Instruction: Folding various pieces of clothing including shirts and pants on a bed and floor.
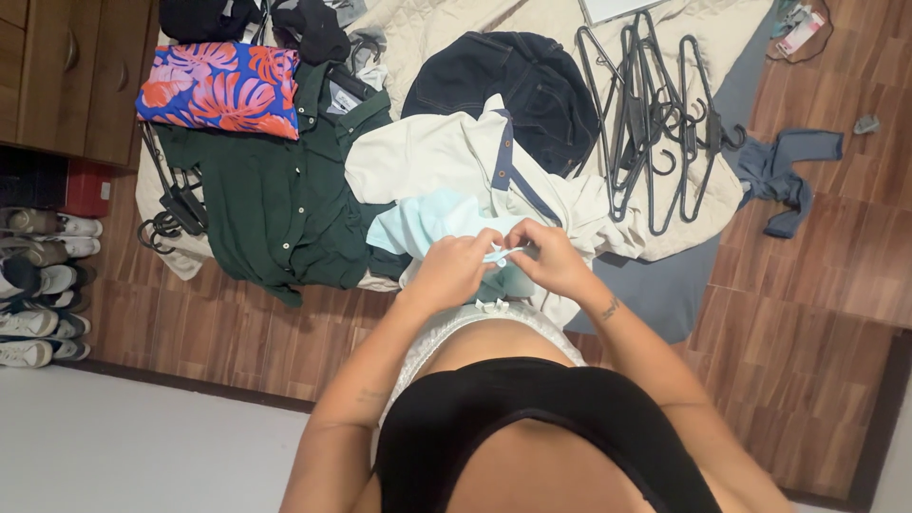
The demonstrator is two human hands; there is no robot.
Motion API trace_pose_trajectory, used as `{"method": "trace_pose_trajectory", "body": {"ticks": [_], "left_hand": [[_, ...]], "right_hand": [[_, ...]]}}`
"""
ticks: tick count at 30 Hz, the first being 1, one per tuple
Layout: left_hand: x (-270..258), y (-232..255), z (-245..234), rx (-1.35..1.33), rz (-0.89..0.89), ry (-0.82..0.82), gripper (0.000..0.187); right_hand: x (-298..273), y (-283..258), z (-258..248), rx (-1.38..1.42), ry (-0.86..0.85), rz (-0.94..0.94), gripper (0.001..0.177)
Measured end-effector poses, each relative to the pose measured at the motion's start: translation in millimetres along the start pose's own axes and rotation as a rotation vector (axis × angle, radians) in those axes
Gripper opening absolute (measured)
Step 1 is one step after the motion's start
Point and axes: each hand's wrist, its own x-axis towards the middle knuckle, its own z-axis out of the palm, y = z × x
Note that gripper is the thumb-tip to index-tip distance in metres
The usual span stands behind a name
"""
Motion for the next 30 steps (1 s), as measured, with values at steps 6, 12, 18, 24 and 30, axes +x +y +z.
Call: {"method": "trace_pose_trajectory", "body": {"ticks": [6, 12, 18, 24, 30], "left_hand": [[10, -11, -14, -0.262, -0.085, -0.079, 0.032], [19, -24, -20, -0.483, 0.003, -0.114, 0.028], [23, -41, -29, -0.669, -0.070, -0.178, 0.027], [32, -51, -40, -0.727, -0.054, -0.264, 0.026], [37, -52, -75, -0.445, -0.091, -0.299, 0.027]], "right_hand": [[6, -6, -23, -0.029, -0.165, 0.120, 0.017], [14, -1, -57, -0.092, -0.203, -0.100, 0.019], [13, 5, -69, -0.060, -0.127, 0.014, 0.016], [10, -17, -57, -0.418, -0.013, -0.237, 0.014], [1, -32, -72, -0.920, 0.144, -0.370, 0.027]]}}
